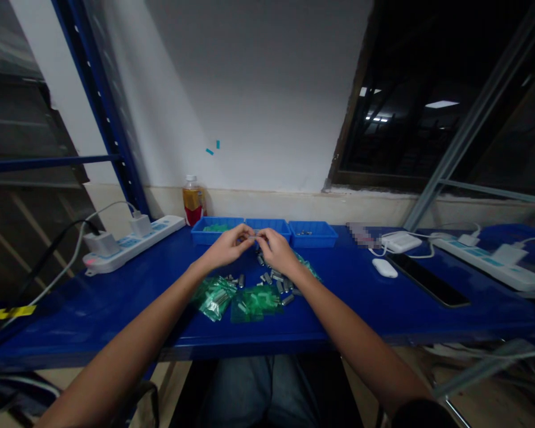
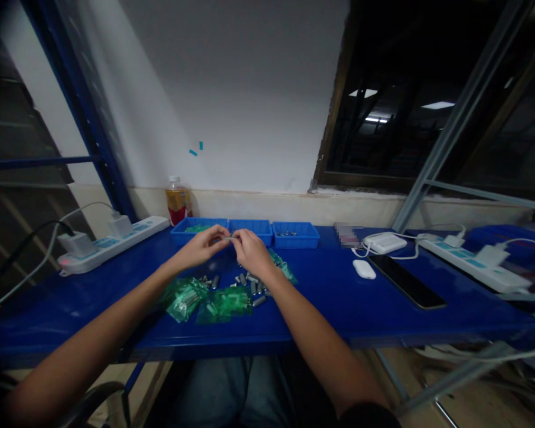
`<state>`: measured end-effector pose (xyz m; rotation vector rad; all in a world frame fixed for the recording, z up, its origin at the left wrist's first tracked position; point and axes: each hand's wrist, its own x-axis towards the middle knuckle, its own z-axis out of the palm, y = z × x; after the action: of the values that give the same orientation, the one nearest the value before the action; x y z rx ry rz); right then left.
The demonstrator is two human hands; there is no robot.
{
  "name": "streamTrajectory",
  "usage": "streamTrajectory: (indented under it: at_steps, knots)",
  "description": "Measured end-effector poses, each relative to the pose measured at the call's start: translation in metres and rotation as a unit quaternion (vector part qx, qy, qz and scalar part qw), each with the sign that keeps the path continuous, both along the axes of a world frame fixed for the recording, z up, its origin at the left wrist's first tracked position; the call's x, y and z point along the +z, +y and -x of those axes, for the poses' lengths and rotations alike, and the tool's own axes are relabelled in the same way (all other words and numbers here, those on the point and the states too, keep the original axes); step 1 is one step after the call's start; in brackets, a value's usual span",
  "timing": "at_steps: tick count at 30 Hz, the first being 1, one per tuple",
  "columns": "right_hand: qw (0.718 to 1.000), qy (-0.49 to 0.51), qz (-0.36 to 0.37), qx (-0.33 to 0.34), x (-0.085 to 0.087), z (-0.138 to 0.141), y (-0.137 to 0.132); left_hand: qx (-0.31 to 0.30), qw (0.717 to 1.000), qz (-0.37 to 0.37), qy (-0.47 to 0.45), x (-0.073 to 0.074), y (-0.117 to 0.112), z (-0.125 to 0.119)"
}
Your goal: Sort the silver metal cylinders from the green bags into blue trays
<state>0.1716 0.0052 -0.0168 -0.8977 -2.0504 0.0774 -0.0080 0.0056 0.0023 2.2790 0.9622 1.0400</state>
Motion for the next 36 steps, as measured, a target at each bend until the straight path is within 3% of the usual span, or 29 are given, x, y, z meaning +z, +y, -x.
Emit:
streamTrajectory:
  at_steps: [7, 14, 17, 21, 23, 27, 32, 36]
  knots:
    - [0.999, 0.014, 0.035, -0.01, 0.002, 0.001, -0.004, 0.063, 0.997, -0.015, 0.042, 0.004, -0.004, -0.001]
    - [0.993, -0.112, -0.037, -0.027, 0.021, -0.007, -0.004, 0.065, 0.996, 0.032, 0.047, -0.003, -0.002, -0.005]
    - [0.984, -0.151, -0.015, -0.088, 0.036, -0.025, 0.019, 0.039, 0.996, 0.032, 0.079, -0.01, -0.002, -0.007]
    - [0.951, -0.251, 0.083, -0.16, 0.05, -0.045, 0.071, -0.051, 0.98, 0.012, 0.192, -0.019, 0.001, -0.003]
    - [0.939, -0.288, 0.113, -0.15, 0.052, -0.046, 0.094, -0.069, 0.973, 0.01, 0.219, -0.02, 0.006, -0.001]
    - [0.924, -0.33, 0.162, -0.104, 0.047, -0.029, 0.123, -0.047, 0.963, 0.007, 0.266, -0.017, 0.019, 0.002]
    - [0.907, -0.355, 0.222, -0.056, 0.036, -0.007, 0.131, -0.038, 0.965, 0.008, 0.261, -0.017, 0.024, 0.001]
    - [0.924, -0.315, 0.206, -0.063, 0.032, -0.001, 0.132, -0.051, 0.969, 0.022, 0.241, -0.017, 0.018, 0.002]
